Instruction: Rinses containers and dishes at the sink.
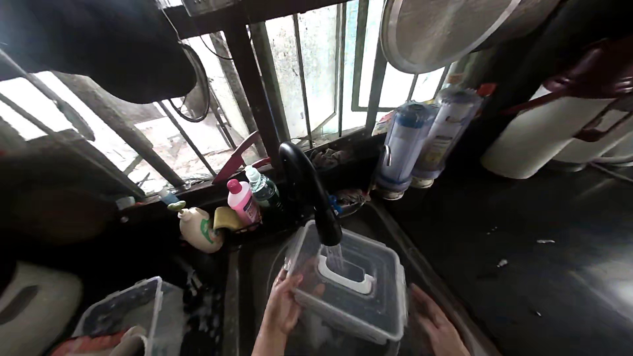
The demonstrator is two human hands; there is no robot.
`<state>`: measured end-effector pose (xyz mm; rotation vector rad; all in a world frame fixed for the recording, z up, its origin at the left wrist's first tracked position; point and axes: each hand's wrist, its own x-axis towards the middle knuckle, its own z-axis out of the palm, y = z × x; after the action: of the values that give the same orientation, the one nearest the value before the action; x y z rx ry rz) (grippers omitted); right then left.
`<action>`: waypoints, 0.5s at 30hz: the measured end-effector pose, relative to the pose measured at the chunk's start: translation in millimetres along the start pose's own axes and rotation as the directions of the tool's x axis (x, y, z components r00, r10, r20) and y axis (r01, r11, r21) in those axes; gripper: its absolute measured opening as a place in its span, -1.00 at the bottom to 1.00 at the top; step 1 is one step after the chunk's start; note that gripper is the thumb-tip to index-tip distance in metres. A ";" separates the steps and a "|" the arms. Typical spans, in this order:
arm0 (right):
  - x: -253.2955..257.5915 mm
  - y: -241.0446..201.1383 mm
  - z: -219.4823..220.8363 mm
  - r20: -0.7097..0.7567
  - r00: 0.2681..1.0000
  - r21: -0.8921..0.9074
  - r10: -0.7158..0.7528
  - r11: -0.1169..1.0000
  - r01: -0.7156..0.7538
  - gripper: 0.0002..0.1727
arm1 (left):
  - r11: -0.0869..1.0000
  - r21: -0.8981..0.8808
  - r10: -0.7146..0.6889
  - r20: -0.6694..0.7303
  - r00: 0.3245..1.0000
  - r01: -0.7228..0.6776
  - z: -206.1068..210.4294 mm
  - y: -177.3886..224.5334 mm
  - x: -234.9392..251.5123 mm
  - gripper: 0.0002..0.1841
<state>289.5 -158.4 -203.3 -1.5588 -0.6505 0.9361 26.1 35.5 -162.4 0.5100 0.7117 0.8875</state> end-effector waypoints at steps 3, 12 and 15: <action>0.3 -8.0 38.5 0.075 0.942 0.421 0.327 0.846 -0.327 -0.52 | 0.995 0.032 0.093 -0.086 0.992 -0.091 0.2 22.0 -19.7 -0.41; 18.6 -25.5 36.9 0.364 0.931 0.475 0.018 0.856 -0.202 -0.63 | 0.995 0.025 0.093 -0.029 0.995 -0.092 -72.2 -3.9 -40.0 -0.40; 11.9 -29.4 21.9 0.338 0.936 0.374 -0.095 0.927 -0.040 -0.66 | 0.951 0.280 -0.046 -0.285 0.957 0.129 -58.6 -30.8 -31.3 -0.50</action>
<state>279.9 -131.1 -177.9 -1.0460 -0.6903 1.2528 -14.9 -0.7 -211.1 0.6212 1.1263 0.7787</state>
